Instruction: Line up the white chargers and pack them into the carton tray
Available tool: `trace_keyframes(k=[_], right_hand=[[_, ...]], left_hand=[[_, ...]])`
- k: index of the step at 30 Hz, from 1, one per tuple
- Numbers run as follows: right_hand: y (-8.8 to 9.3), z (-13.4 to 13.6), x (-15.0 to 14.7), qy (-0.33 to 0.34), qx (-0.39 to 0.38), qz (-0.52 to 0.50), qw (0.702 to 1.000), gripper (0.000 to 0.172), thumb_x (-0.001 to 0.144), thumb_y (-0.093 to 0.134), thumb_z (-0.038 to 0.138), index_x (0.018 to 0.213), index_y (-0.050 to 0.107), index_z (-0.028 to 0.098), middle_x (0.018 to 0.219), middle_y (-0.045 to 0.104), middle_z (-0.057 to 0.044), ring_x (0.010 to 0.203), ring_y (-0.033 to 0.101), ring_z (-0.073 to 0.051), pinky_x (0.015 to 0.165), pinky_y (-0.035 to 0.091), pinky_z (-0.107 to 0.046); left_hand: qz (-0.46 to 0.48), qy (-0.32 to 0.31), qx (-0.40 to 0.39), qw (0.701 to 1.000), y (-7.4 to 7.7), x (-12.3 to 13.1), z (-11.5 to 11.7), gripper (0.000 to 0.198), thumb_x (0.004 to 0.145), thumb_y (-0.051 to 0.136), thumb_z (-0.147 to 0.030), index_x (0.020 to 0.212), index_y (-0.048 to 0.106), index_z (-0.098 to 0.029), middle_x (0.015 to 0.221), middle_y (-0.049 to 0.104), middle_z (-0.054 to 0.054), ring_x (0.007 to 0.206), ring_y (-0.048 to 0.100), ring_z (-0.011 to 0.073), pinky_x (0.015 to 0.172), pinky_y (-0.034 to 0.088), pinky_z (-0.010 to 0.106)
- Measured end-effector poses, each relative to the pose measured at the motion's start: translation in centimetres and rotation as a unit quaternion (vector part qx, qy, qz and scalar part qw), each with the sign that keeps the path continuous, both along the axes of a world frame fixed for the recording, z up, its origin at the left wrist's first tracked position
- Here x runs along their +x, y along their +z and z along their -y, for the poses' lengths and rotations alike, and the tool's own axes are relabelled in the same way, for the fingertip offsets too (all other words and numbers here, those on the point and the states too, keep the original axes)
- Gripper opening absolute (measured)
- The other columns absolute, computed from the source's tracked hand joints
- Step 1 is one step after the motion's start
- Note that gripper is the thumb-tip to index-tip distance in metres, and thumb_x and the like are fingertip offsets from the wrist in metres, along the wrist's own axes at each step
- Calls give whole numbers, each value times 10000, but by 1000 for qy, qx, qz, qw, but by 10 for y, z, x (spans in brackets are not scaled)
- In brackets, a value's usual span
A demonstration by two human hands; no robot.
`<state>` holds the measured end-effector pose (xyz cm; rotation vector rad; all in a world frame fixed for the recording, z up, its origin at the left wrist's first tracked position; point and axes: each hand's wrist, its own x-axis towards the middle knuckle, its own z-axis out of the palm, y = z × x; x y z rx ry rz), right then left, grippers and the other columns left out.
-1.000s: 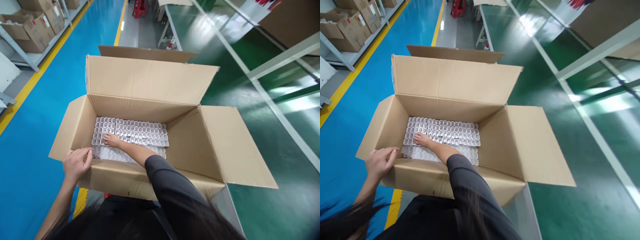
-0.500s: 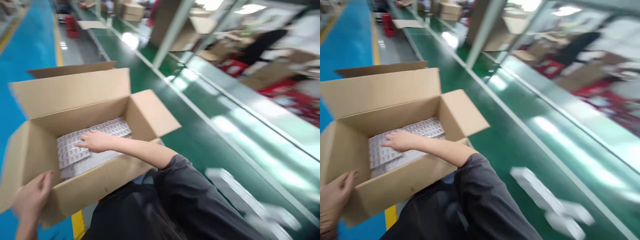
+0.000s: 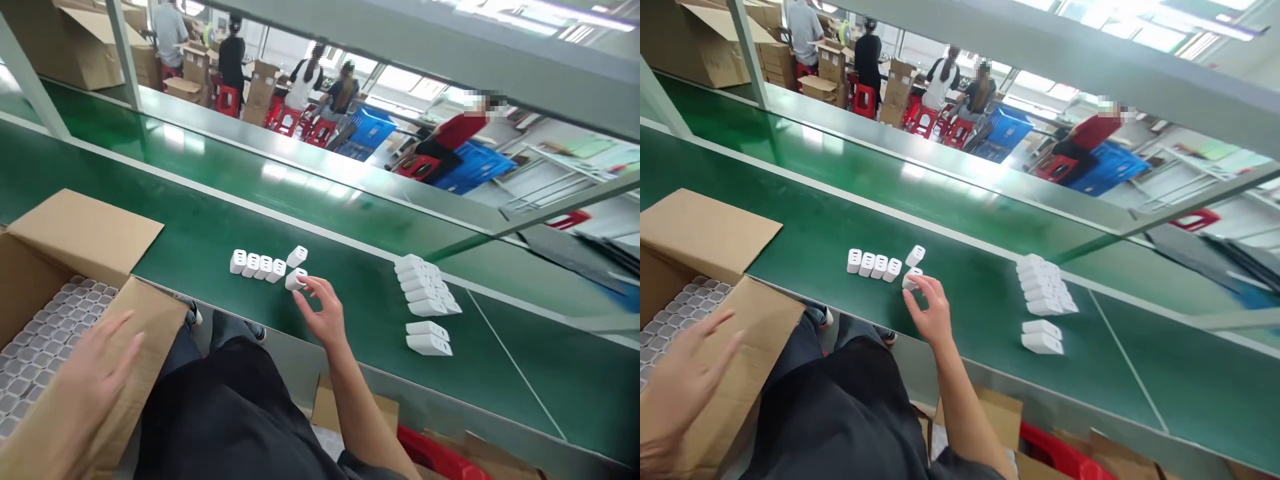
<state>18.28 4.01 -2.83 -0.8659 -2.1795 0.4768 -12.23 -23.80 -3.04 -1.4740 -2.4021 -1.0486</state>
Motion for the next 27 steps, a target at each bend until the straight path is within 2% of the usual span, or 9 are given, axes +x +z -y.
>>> trace_keyframes(k=[1,2,6,9,11,14,22,24,27], right_hand=[[-3,-9,13,-25,-21,7,999,300,941,591,371,1207,637,241,1145,636,-104,877,637,-211,763,578,-409],[-5,-17,23,-32,-45,16,998,360,928,604,394,1251,612,235,1194,612,-118,847,633,-200,734,581,-401],[-13,-44,30,24,-136,42,990,578,893,637,418,1411,482,214,1383,480,-174,799,635,-158,693,593,-370],[-21,-51,18,64,-159,47,984,550,912,607,374,1424,474,222,1396,477,-163,802,628,-149,713,598,-358],[-26,-51,10,75,-159,40,984,502,933,566,335,1416,494,220,1355,517,-148,821,627,-157,760,601,-366],[-30,-48,2,87,-160,39,983,483,959,514,309,1438,490,253,1325,557,-122,856,639,-170,844,595,-382],[-26,-44,-2,129,-167,31,977,472,990,468,292,1461,463,309,1429,516,-78,1249,569,-230,980,559,-386],[-27,-45,-3,129,-166,29,977,469,986,474,294,1454,471,306,1418,525,-80,1229,581,-229,958,567,-380],[-29,-48,-2,113,-159,25,980,483,965,512,292,1447,481,288,1332,577,-87,1005,649,-190,893,585,-365]], left_hand=[[-7,-23,1,1000,5,15,-29,497,931,551,-452,1416,463,-387,1242,660,60,1143,619,332,979,505,537],[-15,-84,-2,996,8,27,-62,491,939,563,-447,1409,471,-341,1296,636,70,1211,592,309,1031,490,498],[-96,-242,-54,964,13,57,-191,679,877,636,-580,1430,466,-226,1465,517,137,1380,457,318,1154,379,459],[-144,-299,-144,932,11,62,-245,809,826,637,-681,1459,452,-212,1457,526,159,1332,505,331,1111,394,438],[-160,-317,-184,917,11,65,-261,799,829,612,-707,1449,477,-220,1354,610,149,1166,617,301,968,465,379],[-176,-329,-212,903,12,69,-270,730,858,583,-696,1420,524,-233,1149,700,113,948,671,257,762,463,319],[-191,-359,-235,883,10,72,-279,581,924,516,-652,1413,534,-338,1109,703,66,894,645,229,633,373,296],[-153,-362,-230,890,9,72,-279,541,912,557,-633,1371,576,-348,1075,709,68,900,643,230,638,375,288],[-93,-350,-215,907,10,71,-278,482,886,606,-622,1269,654,-333,1021,714,70,889,652,229,646,394,276]])
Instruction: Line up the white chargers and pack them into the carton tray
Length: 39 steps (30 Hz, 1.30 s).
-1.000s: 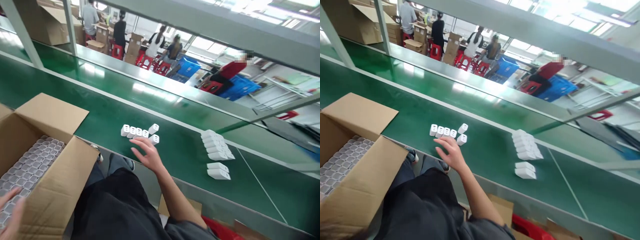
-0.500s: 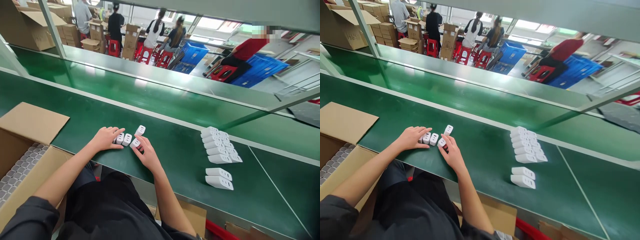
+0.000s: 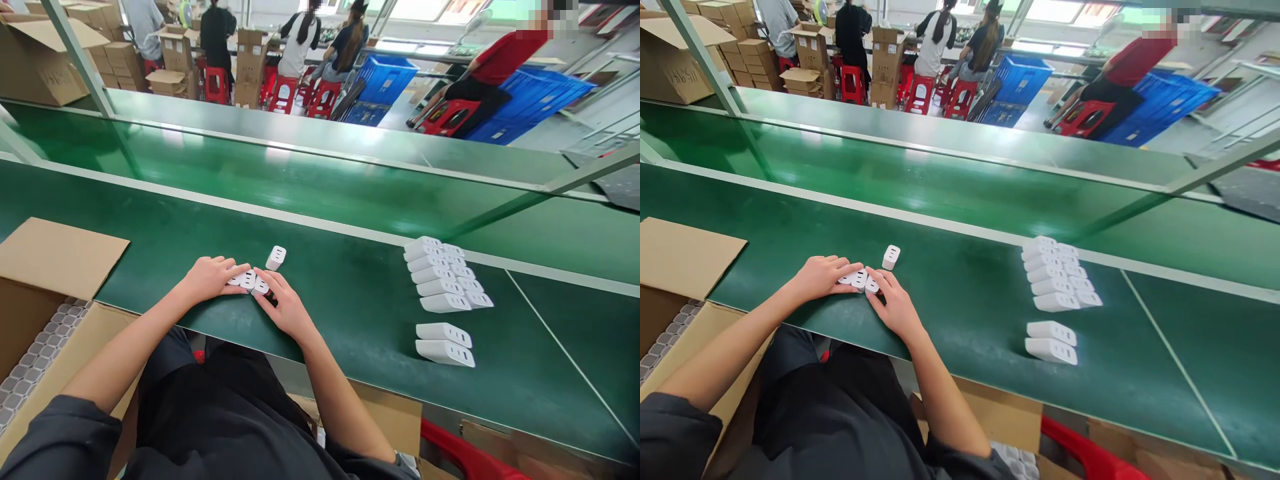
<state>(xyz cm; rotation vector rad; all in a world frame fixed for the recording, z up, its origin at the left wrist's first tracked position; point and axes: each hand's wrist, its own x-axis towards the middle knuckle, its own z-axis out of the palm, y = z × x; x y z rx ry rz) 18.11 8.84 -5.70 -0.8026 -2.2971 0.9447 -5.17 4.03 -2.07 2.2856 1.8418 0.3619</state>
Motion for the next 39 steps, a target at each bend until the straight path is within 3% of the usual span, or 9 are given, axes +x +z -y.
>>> trace_keyframes(k=[5,9,14,18,24,29,32,35,39], right_hand=[[3,-1,9,-98,96,-36,990,509,897,655,338,1384,538,248,1249,569,-106,694,560,-114,704,586,-324],[20,16,-2,-134,181,-129,966,439,909,661,280,1337,564,295,1125,579,-60,611,490,-88,601,537,-291],[56,64,-65,125,211,-161,956,595,902,683,303,1451,453,288,1304,552,-130,1043,615,-238,837,580,-403],[83,113,-131,331,260,-117,899,683,913,663,349,1503,362,178,1421,509,-170,1243,512,-290,1023,494,-454],[88,185,-215,484,339,-19,807,589,889,616,235,1429,439,81,1369,562,-192,1107,529,-310,935,487,-466],[84,245,-273,585,343,-53,733,538,828,673,275,1311,514,97,1255,595,-193,1043,530,-315,867,476,-446],[81,271,-311,647,316,-81,689,545,802,692,302,1286,518,120,1207,593,-172,1023,527,-305,862,474,-445],[66,290,-360,680,299,-82,664,588,765,739,311,1291,518,167,1201,573,-149,1021,516,-297,880,482,-459],[13,326,-422,735,335,-35,588,645,680,837,250,1263,564,210,1285,543,-151,1112,517,-314,911,485,-485]], left_hand=[[171,123,24,977,11,-14,25,629,881,478,-745,1302,597,-293,1065,702,59,928,667,221,691,479,276],[567,255,21,783,22,-18,77,863,769,313,-937,1103,612,-199,789,656,39,598,612,165,522,495,283],[841,238,61,483,22,-12,147,658,775,523,-846,938,632,-219,715,625,-7,466,548,124,402,457,246],[872,268,107,394,6,-19,204,671,802,502,-834,901,661,-190,636,633,10,484,582,142,449,487,247],[850,385,255,253,-15,-33,286,617,874,536,-725,1044,694,-154,902,746,78,763,699,189,679,555,274],[785,465,339,229,-22,-44,345,679,841,548,-760,1099,687,-148,959,748,96,866,700,223,753,546,302],[666,553,342,366,-20,-49,411,723,832,517,-788,1233,643,-200,1121,719,106,1048,671,266,864,543,356],[336,719,293,534,-17,-42,504,575,935,497,-621,1378,549,-259,1356,613,105,1281,545,278,1100,424,446],[-32,864,131,486,-29,-25,602,469,969,454,-471,1290,621,-172,1360,584,171,1374,434,348,1176,312,546]])
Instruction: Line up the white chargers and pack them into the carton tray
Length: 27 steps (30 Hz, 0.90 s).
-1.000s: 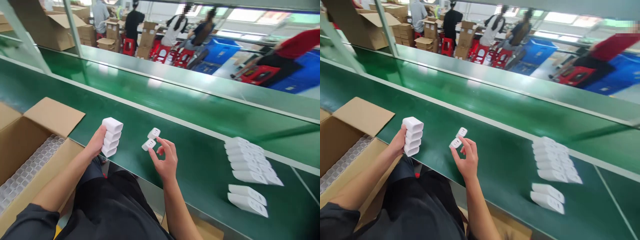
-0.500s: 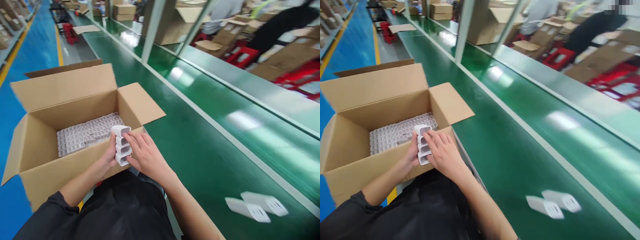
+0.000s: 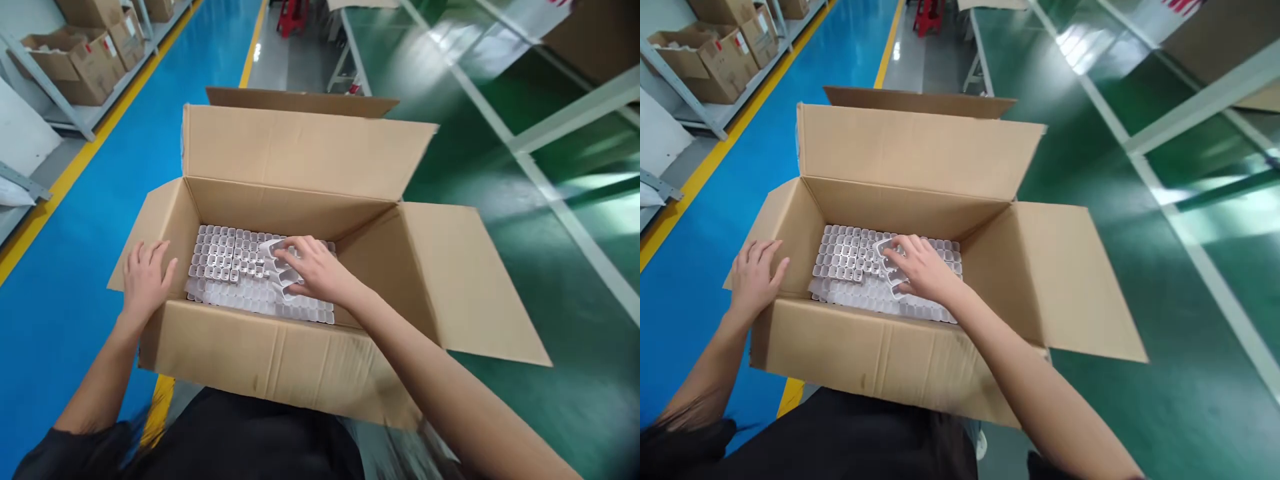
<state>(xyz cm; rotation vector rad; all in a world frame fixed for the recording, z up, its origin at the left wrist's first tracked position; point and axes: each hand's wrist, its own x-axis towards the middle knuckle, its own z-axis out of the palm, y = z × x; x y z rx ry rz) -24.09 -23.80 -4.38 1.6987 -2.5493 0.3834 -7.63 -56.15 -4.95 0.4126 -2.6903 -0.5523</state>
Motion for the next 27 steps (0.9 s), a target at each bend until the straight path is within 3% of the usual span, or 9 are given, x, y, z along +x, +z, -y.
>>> trace_keyframes(k=[3,5,8,13,17,21,27], right_hand=[[-54,45,-20,131,77,21,988,702,658,866,194,1299,578,195,1399,507,-173,1272,479,-333,988,452,-499],[-91,80,-19,227,120,33,966,712,661,875,207,1312,589,173,1467,470,-195,1348,440,-346,1057,405,-524],[-141,132,-7,341,167,11,925,595,729,817,187,1291,622,186,1573,376,-187,1437,365,-365,1148,299,-580],[-198,204,13,386,163,-5,908,425,839,677,118,1257,649,191,1603,348,-156,1475,323,-343,1178,252,-590],[-222,239,15,377,143,6,915,354,924,575,144,1264,649,209,1555,412,-152,1444,358,-327,1160,261,-584],[-235,247,15,350,139,20,926,413,969,475,122,1331,611,269,1416,537,-157,1314,486,-299,1081,334,-577],[-220,231,8,325,129,16,937,455,979,442,117,1398,540,267,1402,533,-147,1290,476,-270,1095,321,-553]], left_hand=[[32,-2,-54,998,-12,6,19,405,985,420,-384,1269,631,-186,1385,569,153,1338,480,321,1136,390,506],[26,3,-62,998,-15,5,16,371,984,435,-357,1260,630,-203,1372,588,128,1322,499,304,1130,405,491],[5,10,-60,998,-17,3,10,341,976,474,-337,1254,623,-207,1348,618,103,1315,510,286,1132,413,468],[-17,0,-66,998,-18,4,11,302,960,535,-286,1237,618,-197,1329,636,96,1311,522,270,1120,436,438],[-18,3,-61,998,-17,4,9,293,943,571,-265,1228,617,-216,1321,641,86,1317,528,265,1113,452,433],[-13,7,-56,998,-15,2,7,280,931,593,-249,1208,620,-222,1321,640,80,1316,532,267,1113,457,433],[-20,7,-53,998,-15,2,9,244,927,600,-242,1166,639,-211,1317,642,84,1307,537,268,1112,458,433]])
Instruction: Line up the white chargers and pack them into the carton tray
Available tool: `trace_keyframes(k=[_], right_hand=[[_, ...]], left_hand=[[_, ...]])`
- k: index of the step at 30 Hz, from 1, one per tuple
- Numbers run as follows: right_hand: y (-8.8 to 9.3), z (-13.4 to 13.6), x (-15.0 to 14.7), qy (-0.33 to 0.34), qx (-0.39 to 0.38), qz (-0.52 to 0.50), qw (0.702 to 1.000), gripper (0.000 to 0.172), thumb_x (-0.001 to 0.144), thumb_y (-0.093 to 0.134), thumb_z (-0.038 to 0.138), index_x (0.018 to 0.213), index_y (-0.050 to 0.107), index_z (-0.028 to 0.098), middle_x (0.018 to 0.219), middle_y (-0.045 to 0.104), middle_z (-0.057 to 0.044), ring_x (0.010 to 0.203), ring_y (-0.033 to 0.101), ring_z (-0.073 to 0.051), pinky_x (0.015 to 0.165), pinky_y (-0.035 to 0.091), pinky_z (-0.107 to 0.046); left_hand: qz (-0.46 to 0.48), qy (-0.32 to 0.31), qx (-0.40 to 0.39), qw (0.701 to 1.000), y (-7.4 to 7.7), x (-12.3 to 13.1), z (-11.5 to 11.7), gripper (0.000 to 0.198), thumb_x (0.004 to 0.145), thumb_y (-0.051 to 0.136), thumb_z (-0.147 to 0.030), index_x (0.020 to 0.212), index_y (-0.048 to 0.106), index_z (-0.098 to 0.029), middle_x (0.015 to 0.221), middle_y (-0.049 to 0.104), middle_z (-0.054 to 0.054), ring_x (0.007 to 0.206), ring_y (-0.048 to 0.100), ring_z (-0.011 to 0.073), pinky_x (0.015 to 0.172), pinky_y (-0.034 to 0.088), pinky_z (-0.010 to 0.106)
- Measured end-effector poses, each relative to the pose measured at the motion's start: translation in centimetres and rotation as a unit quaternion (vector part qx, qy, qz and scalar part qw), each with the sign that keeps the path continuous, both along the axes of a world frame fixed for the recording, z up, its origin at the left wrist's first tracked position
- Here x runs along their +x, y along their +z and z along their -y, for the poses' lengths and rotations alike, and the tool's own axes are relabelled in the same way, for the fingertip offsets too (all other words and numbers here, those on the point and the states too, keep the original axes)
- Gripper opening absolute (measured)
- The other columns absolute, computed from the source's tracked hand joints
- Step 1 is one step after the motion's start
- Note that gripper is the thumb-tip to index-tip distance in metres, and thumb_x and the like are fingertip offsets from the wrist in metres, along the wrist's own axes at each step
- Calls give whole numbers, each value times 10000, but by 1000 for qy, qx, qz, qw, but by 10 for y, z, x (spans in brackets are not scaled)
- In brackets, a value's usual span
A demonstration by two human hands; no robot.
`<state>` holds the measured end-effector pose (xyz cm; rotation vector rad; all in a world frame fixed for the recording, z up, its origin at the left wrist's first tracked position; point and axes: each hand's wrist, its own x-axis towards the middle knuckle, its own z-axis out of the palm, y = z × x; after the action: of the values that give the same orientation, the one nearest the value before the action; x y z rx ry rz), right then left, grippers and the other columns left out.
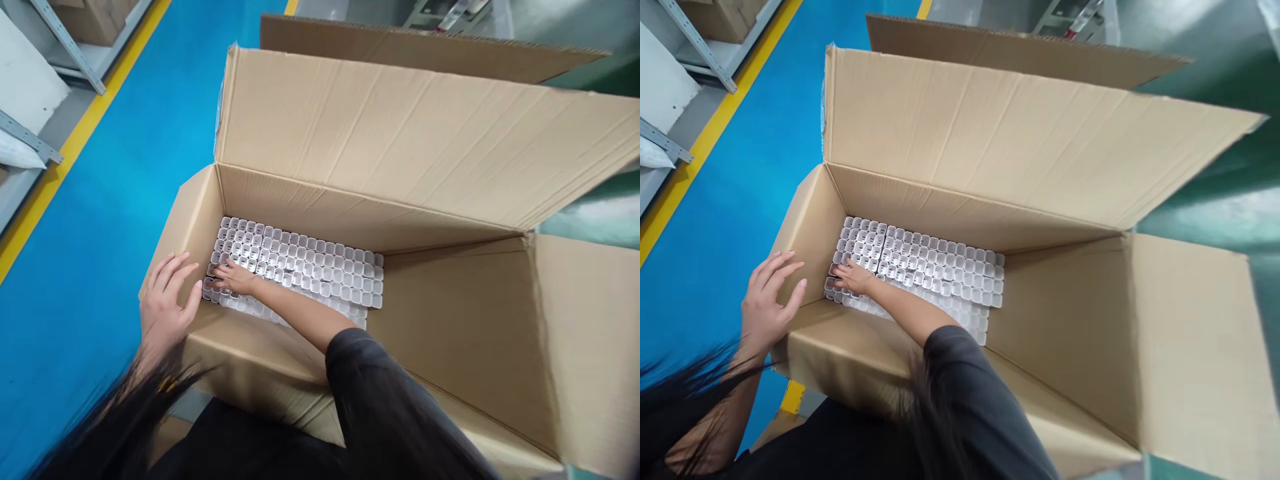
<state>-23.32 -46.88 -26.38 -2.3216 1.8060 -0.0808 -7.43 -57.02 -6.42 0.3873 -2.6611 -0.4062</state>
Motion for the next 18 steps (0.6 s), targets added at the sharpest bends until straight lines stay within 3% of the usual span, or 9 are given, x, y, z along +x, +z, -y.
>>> trace_keyframes(k=[4,7,12,18], right_hand=[[19,-26,-9,-46,-3,-28,999,390,981,431,122,1337,582,173,1325,561,-188,1272,477,-296,1055,358,-546],[24,-35,-1,-32,4,-41,999,342,991,439,151,1280,621,171,1329,572,-168,1268,478,-278,1051,370,-505],[13,-8,24,33,20,-42,998,399,1013,390,158,1322,605,293,1419,547,-83,1266,473,-222,1029,374,-425],[7,13,29,41,46,-38,997,390,1001,401,168,1288,644,272,1441,547,-91,1254,467,-241,991,357,-427]], left_hand=[[11,-3,-26,1000,-1,1,1,255,931,591,-288,1170,653,-223,1291,660,73,1304,529,291,1088,466,451],[29,-1,-48,998,-3,0,0,296,938,575,-322,1204,653,-218,1181,713,73,1322,504,311,1049,480,457],[24,11,-35,999,-5,1,0,305,941,555,-360,1180,676,-214,1158,723,88,1316,514,305,1025,490,447],[23,16,-32,999,-4,1,0,280,936,556,-348,1151,687,-223,1135,736,65,1306,529,292,1021,499,431]])
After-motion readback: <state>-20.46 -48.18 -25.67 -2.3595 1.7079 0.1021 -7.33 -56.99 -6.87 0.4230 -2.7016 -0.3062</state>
